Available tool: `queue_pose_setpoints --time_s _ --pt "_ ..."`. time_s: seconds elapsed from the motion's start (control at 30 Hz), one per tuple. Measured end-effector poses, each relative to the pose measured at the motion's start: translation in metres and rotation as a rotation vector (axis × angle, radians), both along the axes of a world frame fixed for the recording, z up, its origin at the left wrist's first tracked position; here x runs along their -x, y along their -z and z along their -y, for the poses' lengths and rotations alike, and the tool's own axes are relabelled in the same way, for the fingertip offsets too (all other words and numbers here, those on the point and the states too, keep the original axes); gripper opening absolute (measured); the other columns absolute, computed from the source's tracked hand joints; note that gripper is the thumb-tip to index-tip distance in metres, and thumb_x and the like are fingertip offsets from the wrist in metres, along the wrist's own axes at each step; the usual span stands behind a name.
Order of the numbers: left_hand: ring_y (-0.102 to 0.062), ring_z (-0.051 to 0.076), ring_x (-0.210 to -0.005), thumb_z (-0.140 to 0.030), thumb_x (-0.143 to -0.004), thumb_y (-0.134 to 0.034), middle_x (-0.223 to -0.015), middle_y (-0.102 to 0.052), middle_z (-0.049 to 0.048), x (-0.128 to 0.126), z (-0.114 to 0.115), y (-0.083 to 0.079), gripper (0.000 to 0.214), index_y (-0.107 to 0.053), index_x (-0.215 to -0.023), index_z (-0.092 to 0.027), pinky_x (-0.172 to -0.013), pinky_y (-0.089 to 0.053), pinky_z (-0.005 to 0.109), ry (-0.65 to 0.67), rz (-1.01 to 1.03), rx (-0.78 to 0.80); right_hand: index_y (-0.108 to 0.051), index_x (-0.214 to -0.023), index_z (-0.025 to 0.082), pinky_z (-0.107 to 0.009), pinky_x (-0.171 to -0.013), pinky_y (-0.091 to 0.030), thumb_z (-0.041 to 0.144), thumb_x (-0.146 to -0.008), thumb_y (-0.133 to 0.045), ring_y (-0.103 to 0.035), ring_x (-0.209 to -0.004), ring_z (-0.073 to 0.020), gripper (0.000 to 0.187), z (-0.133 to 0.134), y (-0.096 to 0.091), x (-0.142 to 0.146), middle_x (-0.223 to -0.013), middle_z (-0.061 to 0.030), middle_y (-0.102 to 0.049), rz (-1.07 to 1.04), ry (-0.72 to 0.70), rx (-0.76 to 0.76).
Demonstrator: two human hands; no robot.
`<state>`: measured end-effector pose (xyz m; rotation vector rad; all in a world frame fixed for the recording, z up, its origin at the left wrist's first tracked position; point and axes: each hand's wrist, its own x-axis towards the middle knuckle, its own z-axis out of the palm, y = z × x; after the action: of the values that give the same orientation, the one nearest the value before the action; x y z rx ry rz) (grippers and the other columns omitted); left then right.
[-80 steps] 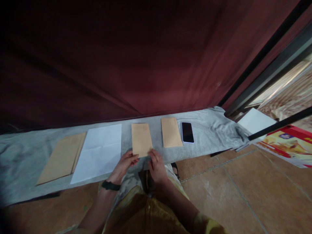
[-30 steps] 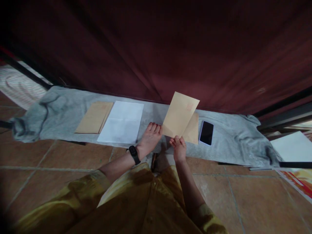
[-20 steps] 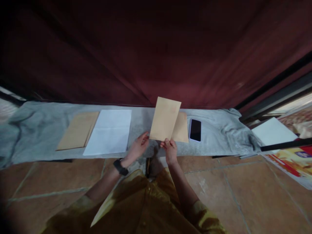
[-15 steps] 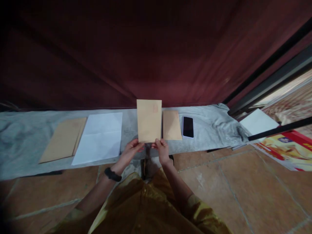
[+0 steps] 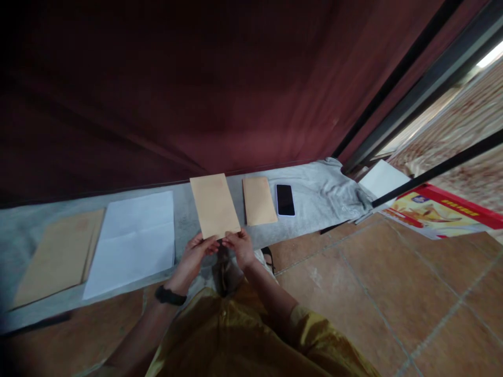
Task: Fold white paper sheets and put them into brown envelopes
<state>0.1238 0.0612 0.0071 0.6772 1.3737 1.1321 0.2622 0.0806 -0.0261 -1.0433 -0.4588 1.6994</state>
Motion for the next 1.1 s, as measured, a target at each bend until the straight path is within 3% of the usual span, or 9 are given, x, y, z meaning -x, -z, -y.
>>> queue_pose_setpoints --time_s 0.33,0.43,0.5,0.57,0.63,0.73,0.83,0.97,1.1 --pt "-0.066 0.015 -0.060 -0.049 -0.060 -0.085 -0.074 -0.075 0.0067 0.012 0.007 0.004 0.049 -0.070 -0.089 -0.014 -0.058 -0.046 0.026 0.058 0.090 0.054 -0.061 -0.080 0.020 -0.033 -0.066 -0.059 0.048 -0.068 -0.081 -0.069 -0.065 -0.0199 0.036 -0.008 0.003 -0.004 -0.067 -0.0002 -0.066 0.041 -0.012 0.036" --pt "-0.066 0.015 -0.060 -0.049 -0.060 -0.084 -0.075 -0.076 0.0078 0.013 0.006 0.003 0.050 -0.070 -0.091 -0.013 -0.057 -0.045 0.026 0.062 0.094 0.054 -0.063 -0.092 0.020 -0.037 -0.069 -0.059 0.052 -0.077 -0.072 -0.069 -0.069 -0.0221 0.037 -0.008 0.007 -0.008 -0.073 -0.0017 -0.067 0.161 -0.013 -0.008" --pt "-0.066 0.016 -0.059 -0.048 -0.059 -0.084 -0.074 -0.076 0.0082 0.014 0.004 -0.001 0.049 -0.069 -0.089 -0.013 -0.056 -0.045 0.026 0.028 0.082 0.049 -0.063 -0.110 0.019 -0.041 -0.077 -0.059 0.048 -0.085 -0.063 -0.070 -0.081 -0.0239 0.037 -0.005 0.007 -0.011 -0.089 -0.0059 -0.070 0.391 0.038 -0.144" --pt "-0.066 0.016 -0.059 -0.046 -0.059 -0.084 -0.073 -0.075 0.0081 0.014 0.001 -0.007 0.046 -0.068 -0.087 -0.013 -0.056 -0.045 0.026 -0.009 0.072 0.036 -0.060 -0.126 0.019 -0.044 -0.092 -0.055 0.036 -0.092 -0.055 -0.066 -0.104 -0.0252 0.038 -0.001 0.003 -0.015 -0.113 -0.0112 -0.068 0.725 0.079 -0.393" --pt "-0.065 0.015 -0.057 -0.044 -0.060 -0.083 -0.072 -0.075 0.0076 0.011 -0.001 -0.013 0.043 -0.068 -0.087 -0.013 -0.055 -0.045 0.026 -0.022 0.063 0.017 -0.057 -0.135 0.020 -0.045 -0.105 -0.048 0.023 -0.095 -0.050 -0.057 -0.123 -0.0249 0.041 0.004 -0.003 -0.017 -0.129 -0.0133 -0.061 1.066 0.029 -0.664" --pt "-0.064 0.015 -0.056 -0.042 -0.064 -0.078 -0.069 -0.073 0.0057 0.003 -0.003 -0.023 0.040 -0.069 -0.091 -0.013 -0.055 -0.045 0.026 -0.006 0.047 -0.018 -0.058 -0.139 0.025 -0.043 -0.105 -0.047 0.013 -0.094 -0.052 -0.053 -0.124 -0.0252 0.047 0.010 -0.014 -0.012 -0.134 -0.0122 -0.059 1.460 -0.138 -0.898" --pt "-0.063 0.015 -0.057 -0.041 -0.068 -0.076 -0.066 -0.070 0.0026 -0.007 -0.003 -0.031 0.033 -0.068 -0.088 -0.015 -0.056 -0.046 0.026 0.013 0.000 -0.051 -0.059 -0.139 0.029 -0.042 -0.098 -0.050 0.013 -0.092 -0.060 -0.056 -0.117 -0.0273 0.050 0.010 -0.025 -0.005 -0.133 -0.0115 -0.061 1.669 -0.206 -0.947" --pt "-0.064 0.016 -0.064 -0.051 -0.077 -0.071 -0.073 -0.071 0.0027 -0.012 -0.005 -0.045 0.037 -0.068 -0.092 -0.017 -0.059 -0.049 0.027 0.029 -0.050 -0.138 -0.064 -0.135 0.029 -0.037 -0.093 -0.052 0.015 -0.096 -0.056 -0.060 -0.110 -0.0244 0.043 -0.004 -0.036 -0.005 -0.122 -0.0097 -0.066 1.531 -0.201 -0.982" --pt "-0.069 0.021 -0.081 -0.057 -0.082 -0.066 -0.089 -0.074 0.0058 -0.003 -0.010 -0.050 0.052 -0.067 -0.117 -0.019 -0.073 -0.054 0.032 0.046 -0.243 -0.204 -0.075 -0.106 0.023 -0.032 -0.083 -0.056 0.028 -0.097 -0.055 -0.065 -0.093 -0.0200 0.023 -0.028 -0.046 -0.012 -0.104 -0.0077 -0.068 1.017 0.047 -0.703"
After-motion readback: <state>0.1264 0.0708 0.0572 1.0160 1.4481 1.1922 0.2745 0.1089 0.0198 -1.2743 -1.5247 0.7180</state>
